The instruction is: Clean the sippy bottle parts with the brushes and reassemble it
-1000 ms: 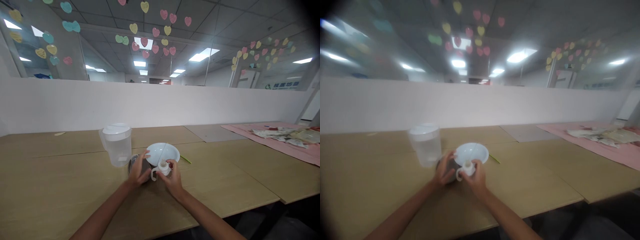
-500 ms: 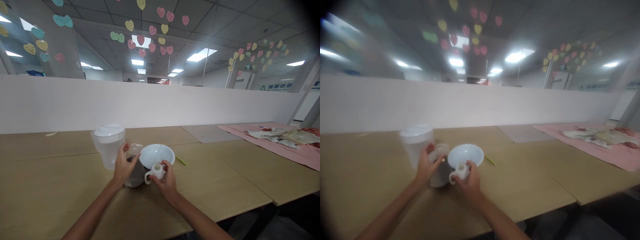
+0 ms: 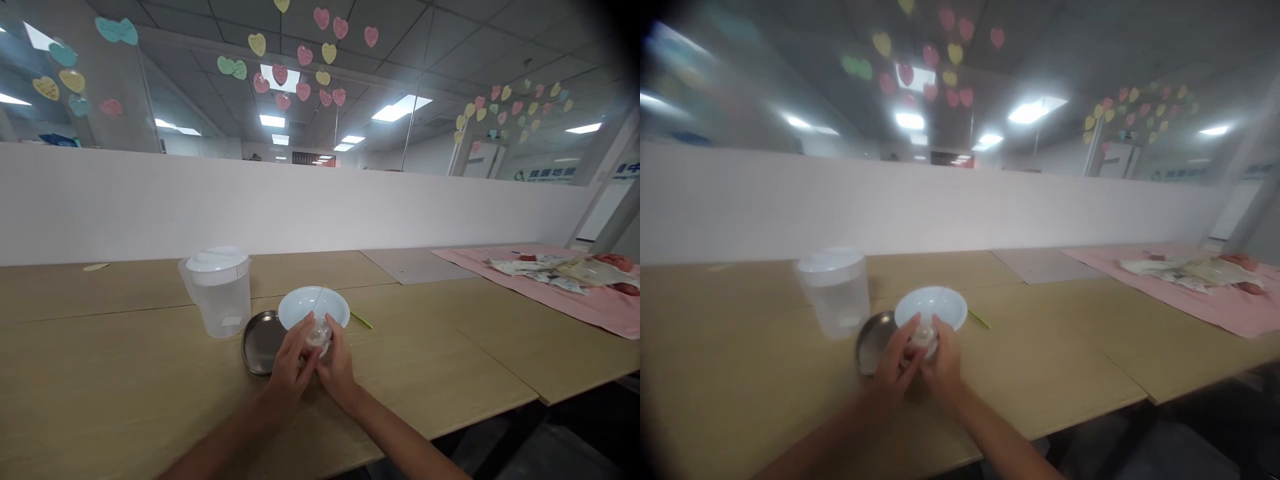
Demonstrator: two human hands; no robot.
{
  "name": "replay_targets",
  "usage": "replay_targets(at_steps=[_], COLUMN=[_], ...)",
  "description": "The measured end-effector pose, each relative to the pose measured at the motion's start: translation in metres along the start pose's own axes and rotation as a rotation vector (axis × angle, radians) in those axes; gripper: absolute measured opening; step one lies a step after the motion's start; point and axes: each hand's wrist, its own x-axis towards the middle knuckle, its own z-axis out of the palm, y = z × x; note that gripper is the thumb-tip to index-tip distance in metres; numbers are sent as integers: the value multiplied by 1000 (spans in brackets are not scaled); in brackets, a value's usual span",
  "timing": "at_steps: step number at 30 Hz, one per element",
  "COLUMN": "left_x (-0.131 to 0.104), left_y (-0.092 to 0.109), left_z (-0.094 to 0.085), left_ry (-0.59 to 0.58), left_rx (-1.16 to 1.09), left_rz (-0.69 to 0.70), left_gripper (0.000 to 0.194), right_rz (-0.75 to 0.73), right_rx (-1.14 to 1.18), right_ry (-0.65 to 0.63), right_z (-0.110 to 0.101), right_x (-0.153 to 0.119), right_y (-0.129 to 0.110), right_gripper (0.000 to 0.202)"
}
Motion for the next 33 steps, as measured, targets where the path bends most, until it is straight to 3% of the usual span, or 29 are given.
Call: replay_targets(at_steps=[2, 7, 16, 23, 33], left_x=[-2, -2, -7, -11, -14], left_y=[4, 3, -5, -3, 0], left_z=[0, 1, -5, -2, 8], left_ry=[9, 19, 21, -26, 73], left_rx=[-51, -114, -87, -115, -185], left_rz=[-84, -147, -87, -161, -212], left_gripper=[45, 43, 39, 42, 39], right_rz=[-26, -87, -187, -97, -148], right_rx=[-18, -66, -40, -25, -73], right_ry=[4, -31, -46, -77, -2], right_z=[-1, -1, -9, -10, -11], right_x=[2, 5, 7, 10, 11], right_y=[0, 3, -3, -8, -8], right_gripper=[58, 63, 58, 55, 53])
